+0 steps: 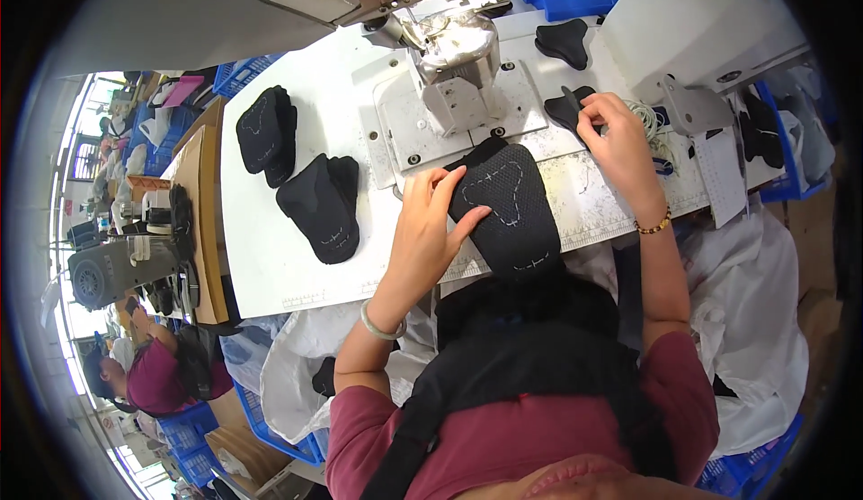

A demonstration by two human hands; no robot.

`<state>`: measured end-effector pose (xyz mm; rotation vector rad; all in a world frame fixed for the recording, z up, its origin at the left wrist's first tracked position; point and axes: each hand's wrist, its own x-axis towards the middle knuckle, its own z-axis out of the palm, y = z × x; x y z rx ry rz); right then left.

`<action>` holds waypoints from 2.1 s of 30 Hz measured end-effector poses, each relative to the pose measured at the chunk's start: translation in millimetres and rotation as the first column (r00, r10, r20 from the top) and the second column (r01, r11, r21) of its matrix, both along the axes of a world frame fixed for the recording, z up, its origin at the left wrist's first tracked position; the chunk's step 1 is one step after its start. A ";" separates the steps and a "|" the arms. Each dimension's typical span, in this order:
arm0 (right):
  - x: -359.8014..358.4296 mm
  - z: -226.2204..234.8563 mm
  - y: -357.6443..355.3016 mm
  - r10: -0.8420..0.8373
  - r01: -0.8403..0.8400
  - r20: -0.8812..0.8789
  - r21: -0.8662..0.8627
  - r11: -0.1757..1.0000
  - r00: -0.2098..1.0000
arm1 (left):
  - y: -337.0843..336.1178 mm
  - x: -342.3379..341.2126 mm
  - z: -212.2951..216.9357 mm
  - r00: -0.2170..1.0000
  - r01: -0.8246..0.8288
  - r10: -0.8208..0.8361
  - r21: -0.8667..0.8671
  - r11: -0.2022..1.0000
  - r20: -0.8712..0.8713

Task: Stitching together various components of a shoe upper using an industrial sewing machine.

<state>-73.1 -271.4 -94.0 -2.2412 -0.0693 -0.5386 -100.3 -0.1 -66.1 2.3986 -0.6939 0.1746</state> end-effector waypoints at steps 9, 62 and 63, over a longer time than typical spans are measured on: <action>-72.3 23.9 95.2 0.253 -0.191 0.215 -0.273 0.943 0.943 | -5.7 1.2 -6.3 0.997 -0.048 0.049 -0.017 0.999 0.067; -4.9 52.4 121.4 0.177 -0.174 0.104 0.877 0.449 0.979 | -25.5 37.7 36.6 0.873 -0.221 -0.350 -0.915 0.337 -0.339; -4.9 52.5 121.1 0.177 -0.172 0.102 0.878 0.447 0.979 | -25.5 37.5 37.9 0.882 -0.208 -0.338 -0.914 0.348 -0.329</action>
